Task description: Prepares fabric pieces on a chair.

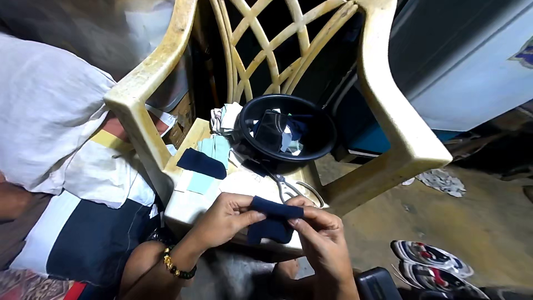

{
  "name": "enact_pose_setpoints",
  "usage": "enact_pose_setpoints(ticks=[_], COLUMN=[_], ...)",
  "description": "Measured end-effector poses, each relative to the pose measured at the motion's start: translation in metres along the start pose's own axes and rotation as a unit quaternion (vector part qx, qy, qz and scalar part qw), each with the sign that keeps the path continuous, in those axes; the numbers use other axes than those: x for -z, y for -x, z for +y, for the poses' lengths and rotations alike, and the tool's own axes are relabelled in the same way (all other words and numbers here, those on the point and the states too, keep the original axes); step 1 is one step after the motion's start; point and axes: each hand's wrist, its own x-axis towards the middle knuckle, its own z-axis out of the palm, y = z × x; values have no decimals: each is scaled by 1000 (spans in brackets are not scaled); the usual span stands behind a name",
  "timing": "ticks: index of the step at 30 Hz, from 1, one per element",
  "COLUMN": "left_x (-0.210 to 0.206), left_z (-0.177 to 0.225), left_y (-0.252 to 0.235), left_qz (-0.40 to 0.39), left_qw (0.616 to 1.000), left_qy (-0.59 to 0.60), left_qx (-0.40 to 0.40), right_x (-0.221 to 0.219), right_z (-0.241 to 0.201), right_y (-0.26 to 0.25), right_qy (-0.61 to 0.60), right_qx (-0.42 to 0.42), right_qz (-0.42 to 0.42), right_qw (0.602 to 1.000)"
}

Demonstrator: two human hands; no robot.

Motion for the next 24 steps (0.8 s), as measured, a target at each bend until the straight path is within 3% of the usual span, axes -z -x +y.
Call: enact_pose_setpoints(ticks=[6,24], left_x=[1,10], left_z=[-1,7], left_y=[0,2], left_qz=[6,-38], left_qw=[996,985], left_qy=[-14,-136], left_qx=[-88,-103], right_x=[5,7], right_z=[0,5], right_y=[-1,0], right_qy=[10,6], right_qx=[22,3], right_qz=[-55,-37], right_qw=[998,999])
